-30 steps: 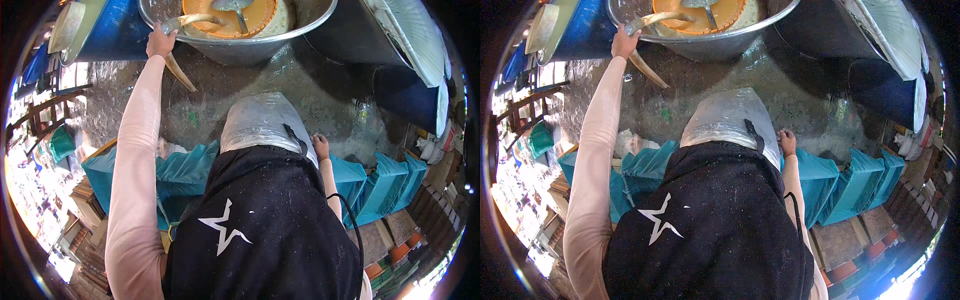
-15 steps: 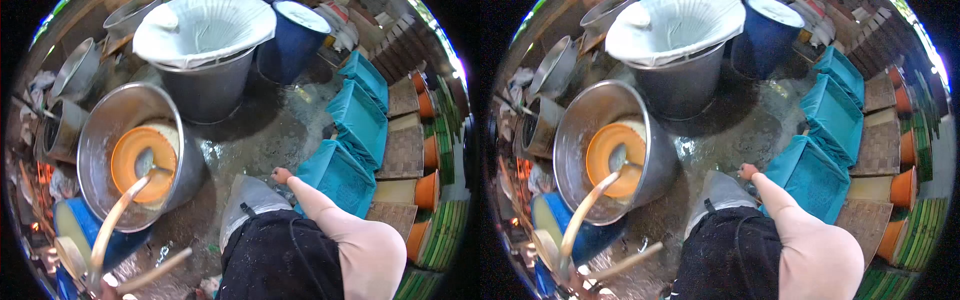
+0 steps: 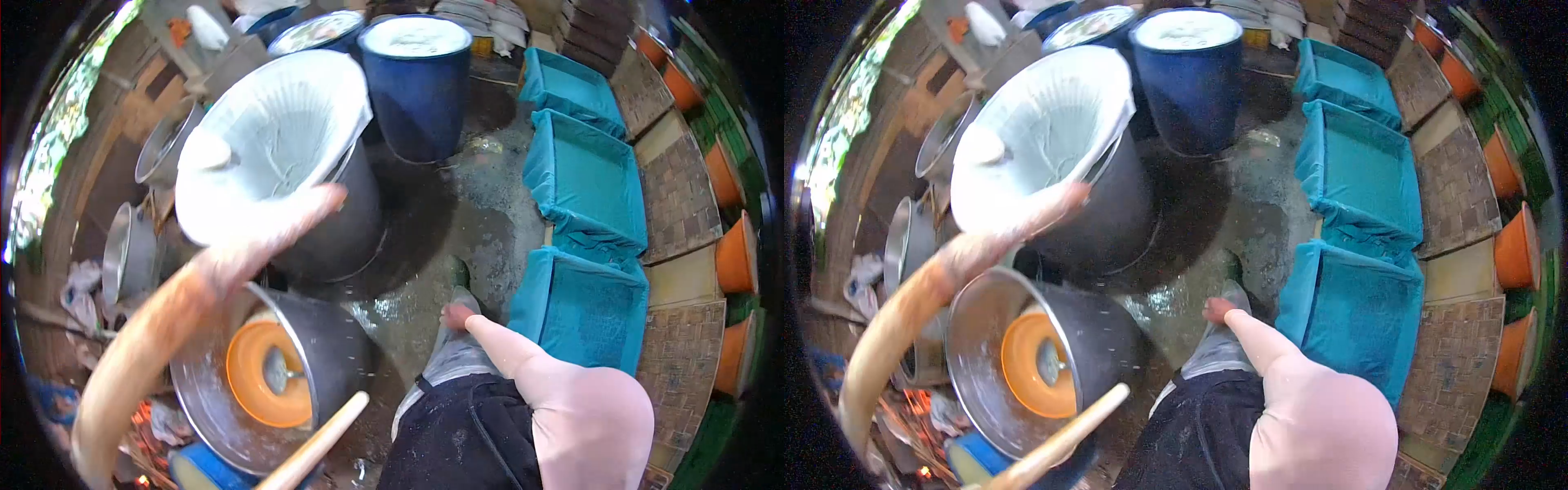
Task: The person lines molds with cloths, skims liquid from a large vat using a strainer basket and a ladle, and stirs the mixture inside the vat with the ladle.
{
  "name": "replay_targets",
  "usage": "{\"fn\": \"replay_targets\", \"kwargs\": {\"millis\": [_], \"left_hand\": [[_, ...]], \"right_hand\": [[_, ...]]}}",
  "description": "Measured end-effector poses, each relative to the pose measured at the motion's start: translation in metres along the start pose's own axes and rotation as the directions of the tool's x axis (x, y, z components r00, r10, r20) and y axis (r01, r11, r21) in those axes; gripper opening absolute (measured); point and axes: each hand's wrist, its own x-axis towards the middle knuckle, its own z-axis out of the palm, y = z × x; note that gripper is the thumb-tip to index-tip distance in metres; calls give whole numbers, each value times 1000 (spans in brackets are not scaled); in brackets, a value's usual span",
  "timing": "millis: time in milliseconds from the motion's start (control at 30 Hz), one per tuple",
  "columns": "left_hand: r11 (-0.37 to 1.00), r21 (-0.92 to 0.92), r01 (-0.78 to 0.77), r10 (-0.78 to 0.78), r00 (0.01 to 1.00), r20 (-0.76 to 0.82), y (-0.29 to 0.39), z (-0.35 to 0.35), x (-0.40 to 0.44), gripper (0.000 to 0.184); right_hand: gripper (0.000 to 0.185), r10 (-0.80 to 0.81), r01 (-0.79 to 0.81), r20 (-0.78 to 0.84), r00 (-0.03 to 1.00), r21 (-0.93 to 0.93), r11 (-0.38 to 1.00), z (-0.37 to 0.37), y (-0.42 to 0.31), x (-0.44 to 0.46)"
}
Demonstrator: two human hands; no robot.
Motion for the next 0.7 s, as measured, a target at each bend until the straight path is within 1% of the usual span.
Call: {"fn": "replay_targets", "kwargs": {"millis": [67,100,133,200,233,300,333,367,400,433,467,500,533,567,600,633,667,700], "left_hand": [[990,-83,-110,109,994,-7,42,48,35,47],[978,-118,-170,168,986,-23,64,72,52,47],[960,-152,-233,231,972,-31,89,98,70,48],[917,-195,-349,346,937,-48,140,149,107,48],[880,-202,-431,428,902,-61,167,178,129,48],[782,-187,-595,595,802,-63,222,242,177,49],[737,-216,-640,646,762,-54,247,277,205,49],[694,-402,-597,647,763,-16,270,325,239,43],[634,-571,-522,647,762,21,294,373,274,39],[645,-668,-371,551,831,70,334,417,287,33],[623,-753,-214,447,887,118,375,460,300,29],[596,-561,-574,644,760,-94,411,495,296,26],[642,-612,-462,521,848,-93,433,539,310,28],[666,-661,-346,391,916,-87,451,580,322,31],[738,-625,-253,280,958,-57,478,608,317,25],[510,-826,-239,384,923,-30,486,649,326,34],[792,-535,-293,285,953,-99,490,694,353,47],[796,-487,-358,358,929,-97,494,738,373,55]], "right_hand": [[47,76,-80,28,997,209,975,-23,23,15],[47,104,-108,32,994,168,980,-52,20,12],[47,97,-100,26,995,177,979,-57,37,27],[46,134,-90,-139,981,284,955,-73,83,47],[46,129,-86,-141,982,275,957,-91,99,58],[37,232,-46,-276,932,547,836,-133,130,73],[37,225,-51,-263,938,538,841,-158,147,82],[35,250,-16,-308,918,600,800,-185,163,94],[34,282,23,-350,893,662,749,-213,173,108],[32,312,48,-364,878,714,699,-240,182,117],[31,342,73,-376,861,757,650,-269,190,123],[32,372,75,-357,857,801,594,-303,190,126],[32,401,81,-339,851,840,536,-339,183,126],[32,445,79,-349,825,850,521,-370,173,127],[32,442,79,-351,825,847,525,-396,171,129],[33,466,98,-371,803,854,511,-415,168,132],[33,495,115,-387,778,862,493,-429,165,134],[33,523,125,-391,757,873,471,-440,160,134]]}}
